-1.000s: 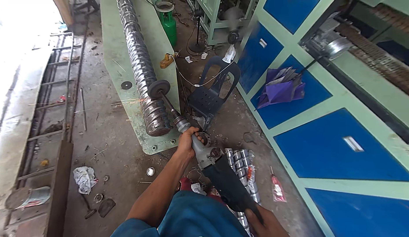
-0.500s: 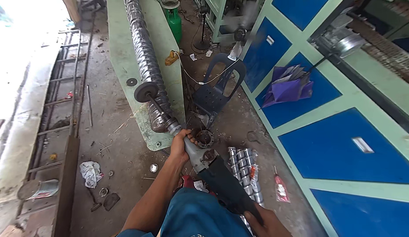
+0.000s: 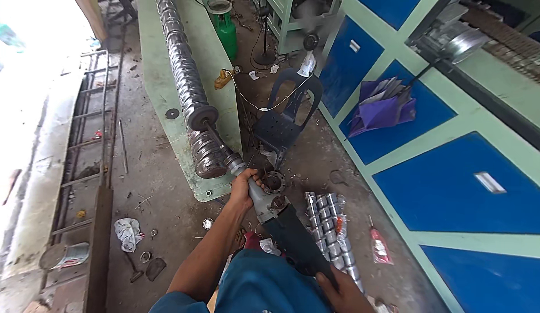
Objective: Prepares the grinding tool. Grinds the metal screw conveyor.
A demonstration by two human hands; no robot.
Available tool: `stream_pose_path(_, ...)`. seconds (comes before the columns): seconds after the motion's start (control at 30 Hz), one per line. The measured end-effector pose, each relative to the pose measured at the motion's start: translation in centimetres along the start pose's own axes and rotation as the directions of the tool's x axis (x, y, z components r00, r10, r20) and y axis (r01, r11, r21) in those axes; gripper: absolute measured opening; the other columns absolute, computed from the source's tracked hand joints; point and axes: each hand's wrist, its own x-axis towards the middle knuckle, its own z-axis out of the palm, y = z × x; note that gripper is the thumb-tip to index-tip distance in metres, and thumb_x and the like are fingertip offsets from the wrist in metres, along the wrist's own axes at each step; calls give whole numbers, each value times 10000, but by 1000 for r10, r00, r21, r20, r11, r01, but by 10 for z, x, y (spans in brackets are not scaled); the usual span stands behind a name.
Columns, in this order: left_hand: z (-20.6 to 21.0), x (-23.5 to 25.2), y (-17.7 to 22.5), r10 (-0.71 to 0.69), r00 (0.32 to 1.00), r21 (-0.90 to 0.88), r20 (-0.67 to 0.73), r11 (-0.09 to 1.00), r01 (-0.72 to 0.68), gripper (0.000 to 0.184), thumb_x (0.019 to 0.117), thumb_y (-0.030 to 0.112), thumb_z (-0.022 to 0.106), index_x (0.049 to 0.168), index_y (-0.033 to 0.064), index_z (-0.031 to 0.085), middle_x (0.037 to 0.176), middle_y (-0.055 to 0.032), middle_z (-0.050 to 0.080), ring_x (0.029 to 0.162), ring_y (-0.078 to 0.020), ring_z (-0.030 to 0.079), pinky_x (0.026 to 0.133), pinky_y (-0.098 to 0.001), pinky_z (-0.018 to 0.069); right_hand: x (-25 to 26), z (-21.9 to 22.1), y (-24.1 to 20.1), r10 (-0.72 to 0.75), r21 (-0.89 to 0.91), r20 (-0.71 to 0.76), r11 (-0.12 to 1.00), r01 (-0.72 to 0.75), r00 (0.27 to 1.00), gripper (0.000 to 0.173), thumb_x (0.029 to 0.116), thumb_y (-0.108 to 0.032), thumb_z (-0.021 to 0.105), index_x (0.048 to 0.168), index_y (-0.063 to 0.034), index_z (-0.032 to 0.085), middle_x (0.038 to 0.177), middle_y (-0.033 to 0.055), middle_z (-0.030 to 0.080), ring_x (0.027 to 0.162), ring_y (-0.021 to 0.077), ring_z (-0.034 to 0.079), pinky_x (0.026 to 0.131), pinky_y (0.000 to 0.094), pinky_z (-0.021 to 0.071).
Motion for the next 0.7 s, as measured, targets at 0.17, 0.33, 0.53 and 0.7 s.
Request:
stream_pose_path(0.17,5,15,-11,-9,1000,65,1,998,9,109,975,80,532,866,81,530,616,-24,502,502,-147,535,538,-322,547,5,9,13,10,32,-54,999,-9,998,599,1037,-579,477,1116,-18,672,748,73,665,668,166,655,653,421,569)
stream_pose_path(0.33,7,24,-17,-18,1000,90,-21,996,20,96,971,82,545,876,81,525,618,-28,504,503,-155,536,534,-333,547,13,14,32,27,70,-51,997,-24,998,581,1025,-600,472,1087,-61,681,724,33,652,637,135,637,630,391,565)
stream_pose_path(0.53,5,16,-11,11,999,92,-53,996,-7,85,969,77,542,885,76,529,618,-32,505,502,-159,540,538,-339,552,13,9,26,6,77,-15,997,-5,1000,591,1026,-602,468,1109,-56,678,744,37,659,663,131,646,653,385,567)
stream_pose_path(0.7,-2,5,-5,24,998,78,-58,997,-20,98,980,77,530,882,80,523,621,-33,505,502,-157,540,544,-331,555,10,10,22,-26,65,-9,998,27,1000,581,1029,-584,483,1133,-50,686,799,51,695,739,128,679,712,384,579)
